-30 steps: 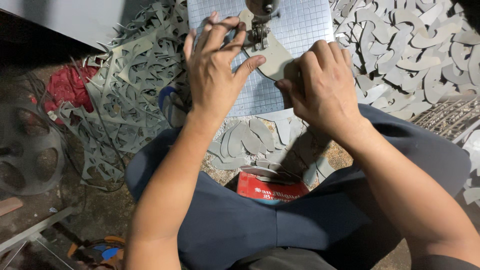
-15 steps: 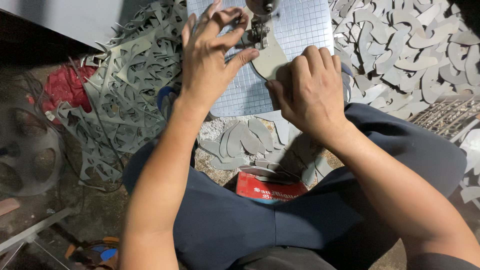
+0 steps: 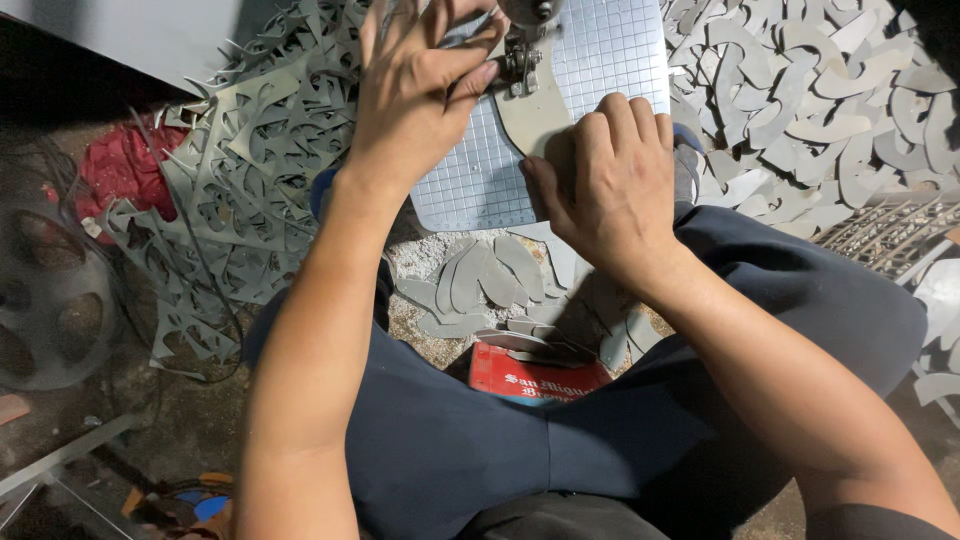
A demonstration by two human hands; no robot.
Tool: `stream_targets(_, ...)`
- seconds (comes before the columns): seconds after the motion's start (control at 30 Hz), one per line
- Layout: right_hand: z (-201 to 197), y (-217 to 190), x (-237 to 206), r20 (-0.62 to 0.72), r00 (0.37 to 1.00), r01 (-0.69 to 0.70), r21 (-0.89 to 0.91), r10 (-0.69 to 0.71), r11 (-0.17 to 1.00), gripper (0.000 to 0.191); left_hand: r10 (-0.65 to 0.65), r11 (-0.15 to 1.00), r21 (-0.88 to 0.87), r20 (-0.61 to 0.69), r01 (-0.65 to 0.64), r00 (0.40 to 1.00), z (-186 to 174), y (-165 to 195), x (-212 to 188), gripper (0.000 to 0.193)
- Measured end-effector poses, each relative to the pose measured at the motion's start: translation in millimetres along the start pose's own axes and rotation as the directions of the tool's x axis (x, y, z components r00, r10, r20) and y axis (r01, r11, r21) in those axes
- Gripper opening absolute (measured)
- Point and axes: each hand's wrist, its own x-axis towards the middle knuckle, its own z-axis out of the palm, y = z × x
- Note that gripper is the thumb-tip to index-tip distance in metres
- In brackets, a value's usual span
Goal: The person sits cross-legged on the floor and uses a sewing machine to stitch gray shoe parts. They repeatedly pick up individual pieces, guide them under the needle, and place finished pieces aside.
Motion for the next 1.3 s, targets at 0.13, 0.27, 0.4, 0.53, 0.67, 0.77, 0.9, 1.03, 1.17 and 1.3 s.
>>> stream_targets(0.13,-2,-3,0,0.028,1.0,-0.004,-0.008,0.004,1.0,0.044,-0.002,1.0,0.005,-0.006,0.002,1.0,2,-3,0,0.017)
stream_targets(0.27,-15,0,-3,0.105,0.994,0.037,0.025,-0.04,0.999,0.05,-0.01,1.0,0.03,-0.019,0.01,1.0,6,-9,-3,0.019)
stream_targets(0.4,-20,8,-2,0.139,0.987,0.076,0.061,-0.084,0.995,0.056,-0.08,0.997,0.02,0.014,0.079,0.997,14,-16,-2,0.017)
stream_targets(0.53,-13,11,2,0.135,0.988,0.074,0.055,-0.081,0.996,0.058,-0.107,0.99,0.087,-0.053,0.112,0.993,18,-10,2,0.021)
stream_targets(0.67,-13,17,6,0.159,0.984,0.064,0.07,-0.074,0.995,0.065,-0.225,0.971,0.094,0.043,0.221,0.973,6,17,-16,0.046)
stream_targets(0.77,-15,26,9,0.151,0.985,0.079,0.058,-0.087,0.995,0.074,-0.177,0.98,0.108,0.112,0.165,0.978,-1,35,-29,0.072)
stream_targets(0.9,-14,30,10,0.164,0.984,0.059,0.109,-0.076,0.992,0.08,-0.19,0.975,0.148,0.169,0.165,0.967,-2,46,-30,0.087)
stream_targets(1.03,-12,30,10,0.155,0.985,0.056,0.09,-0.07,0.994,0.085,-0.188,0.977,0.138,0.204,0.161,0.961,-6,47,-28,0.084)
stream_targets(1.17,-12,28,10,0.16,0.985,0.054,0.087,-0.068,0.995,0.091,-0.194,0.976,0.141,0.209,0.167,0.958,-10,48,-29,0.084)
stream_targets(1.3,-14,29,10,0.162,0.983,0.077,0.053,-0.085,0.996,0.098,-0.18,0.98,0.127,0.21,0.156,0.961,-12,48,-29,0.081)
